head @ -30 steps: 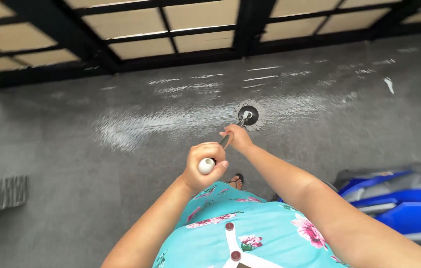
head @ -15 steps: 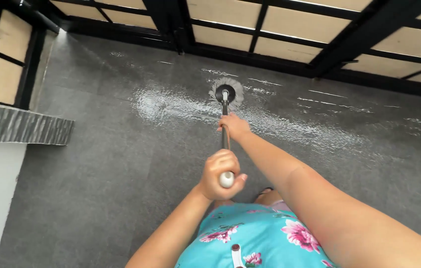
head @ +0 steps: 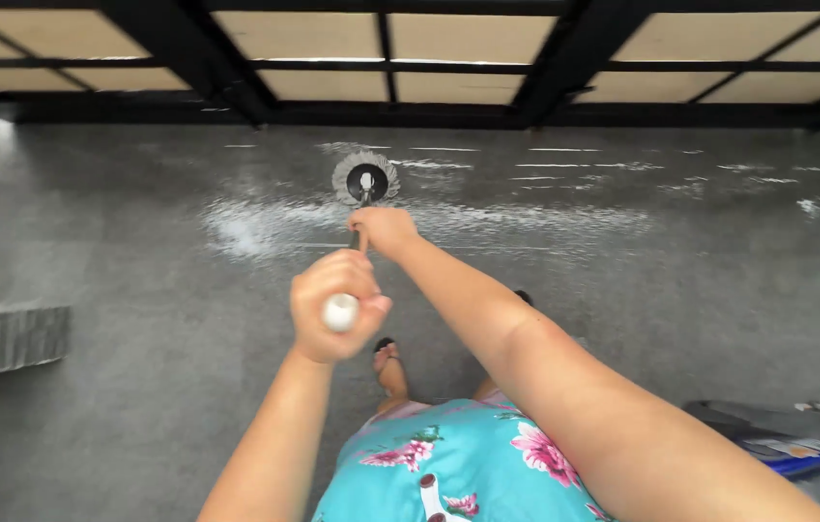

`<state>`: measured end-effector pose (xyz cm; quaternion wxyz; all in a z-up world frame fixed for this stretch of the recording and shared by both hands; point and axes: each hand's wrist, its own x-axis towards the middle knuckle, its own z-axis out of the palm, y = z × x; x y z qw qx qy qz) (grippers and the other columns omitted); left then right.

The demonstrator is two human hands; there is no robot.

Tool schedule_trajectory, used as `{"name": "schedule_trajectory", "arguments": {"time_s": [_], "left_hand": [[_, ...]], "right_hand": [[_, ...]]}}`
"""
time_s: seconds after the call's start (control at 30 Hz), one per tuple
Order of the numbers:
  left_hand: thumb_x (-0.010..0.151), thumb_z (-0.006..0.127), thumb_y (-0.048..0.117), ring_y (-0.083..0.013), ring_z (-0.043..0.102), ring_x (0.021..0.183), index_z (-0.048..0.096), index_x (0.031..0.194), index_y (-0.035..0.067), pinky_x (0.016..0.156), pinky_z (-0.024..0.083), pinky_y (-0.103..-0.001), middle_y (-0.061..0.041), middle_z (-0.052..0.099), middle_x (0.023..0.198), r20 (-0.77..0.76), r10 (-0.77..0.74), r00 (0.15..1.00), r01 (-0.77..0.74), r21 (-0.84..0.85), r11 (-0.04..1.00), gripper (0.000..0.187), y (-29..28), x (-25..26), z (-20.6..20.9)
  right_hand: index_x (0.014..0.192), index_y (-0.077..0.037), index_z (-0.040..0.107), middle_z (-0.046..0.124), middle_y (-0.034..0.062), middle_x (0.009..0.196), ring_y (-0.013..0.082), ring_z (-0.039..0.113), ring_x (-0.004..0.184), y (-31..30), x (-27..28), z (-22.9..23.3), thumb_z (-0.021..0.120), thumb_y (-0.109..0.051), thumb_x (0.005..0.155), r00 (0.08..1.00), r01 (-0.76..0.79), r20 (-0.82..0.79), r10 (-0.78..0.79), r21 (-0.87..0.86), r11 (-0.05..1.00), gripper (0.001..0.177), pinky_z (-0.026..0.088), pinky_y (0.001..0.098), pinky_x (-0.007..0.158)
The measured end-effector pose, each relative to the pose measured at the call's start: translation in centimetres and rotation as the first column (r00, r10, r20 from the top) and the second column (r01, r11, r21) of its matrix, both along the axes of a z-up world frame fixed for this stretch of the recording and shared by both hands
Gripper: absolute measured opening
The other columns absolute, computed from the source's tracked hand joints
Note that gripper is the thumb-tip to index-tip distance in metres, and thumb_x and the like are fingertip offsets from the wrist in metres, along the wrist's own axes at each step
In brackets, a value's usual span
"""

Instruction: Mop the floor of a garage or utility area near a motorcycle.

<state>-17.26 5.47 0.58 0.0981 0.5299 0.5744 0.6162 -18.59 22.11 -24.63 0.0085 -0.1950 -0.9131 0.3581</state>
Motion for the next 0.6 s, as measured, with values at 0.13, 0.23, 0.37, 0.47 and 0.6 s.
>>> {"name": "schedule_trajectory", "arguments": {"time_s": [0.13,0.23,0.37,0.47,0.6], "left_hand": [[0.074,0.073,0.0,-0.0203,0.064,0.071,0.058,0.073,0.008,0.09,0.055,-0.041,-0.004,0.062,0.071,0.1,-0.072,0.992,0.074,-0.016,0.997,0.016,8.6,4.5,1.6],[0.072,0.071,-0.001,-0.0189,0.063,0.07,0.056,0.071,0.007,0.089,0.055,-0.04,-0.004,0.062,0.07,0.195,-0.176,0.965,0.181,-0.006,0.984,0.017,16.2,8.5,1.5],[0.074,0.072,0.001,-0.0211,0.065,0.072,0.056,0.072,0.008,0.092,0.055,-0.041,-0.005,0.063,0.072,0.221,-0.319,0.922,0.317,0.044,0.947,0.017,26.5,15.6,-0.5],[0.074,0.074,0.004,-0.0239,0.063,0.078,0.058,0.073,0.008,0.089,0.053,-0.041,-0.006,0.063,0.075,0.199,-0.439,0.876,0.437,0.056,0.898,0.016,33.8,21.5,-3.8],[0.074,0.072,0.004,-0.0246,0.058,0.084,0.054,0.073,0.008,0.082,0.049,-0.038,-0.005,0.06,0.079,0.208,-0.552,0.807,0.557,0.04,0.83,0.018,42.1,30.3,-9.2]], "right_hand": [[0.1,-0.023,0.071,0.074,0.0015,0.094,0.0286,0.07,0.09,9.0,8.9,0.8,0.074,-0.025,0.077,0.999,-0.025,-0.043,0.03,0.111,0.993,0.024,0.054,0.0425,0.072],[0.103,-0.021,0.071,0.075,-0.0014,0.096,0.0266,0.072,0.089,16.7,16.2,1.7,0.078,-0.024,0.076,0.986,0.042,-0.167,-0.028,0.081,0.996,0.028,0.056,0.0405,0.071],[0.101,-0.022,0.072,0.074,-0.001,0.098,0.0266,0.071,0.089,27.0,27.6,2.3,0.08,-0.03,0.076,0.984,0.17,-0.09,-0.156,0.183,0.968,0.028,0.056,0.0417,0.072],[0.105,-0.025,0.072,0.073,-0.0032,0.107,0.0256,0.071,0.098,33.8,35.8,-0.8,0.07,-0.028,0.085,0.939,0.343,-0.038,-0.342,0.18,0.922,0.02,0.056,0.0414,0.078],[0.119,-0.026,0.069,0.07,0.0004,0.127,0.0292,0.067,0.113,40.7,45.1,-3.9,0.055,-0.024,0.095,0.744,0.644,0.129,-0.655,0.124,0.755,0.028,0.053,0.0437,0.093]]}}
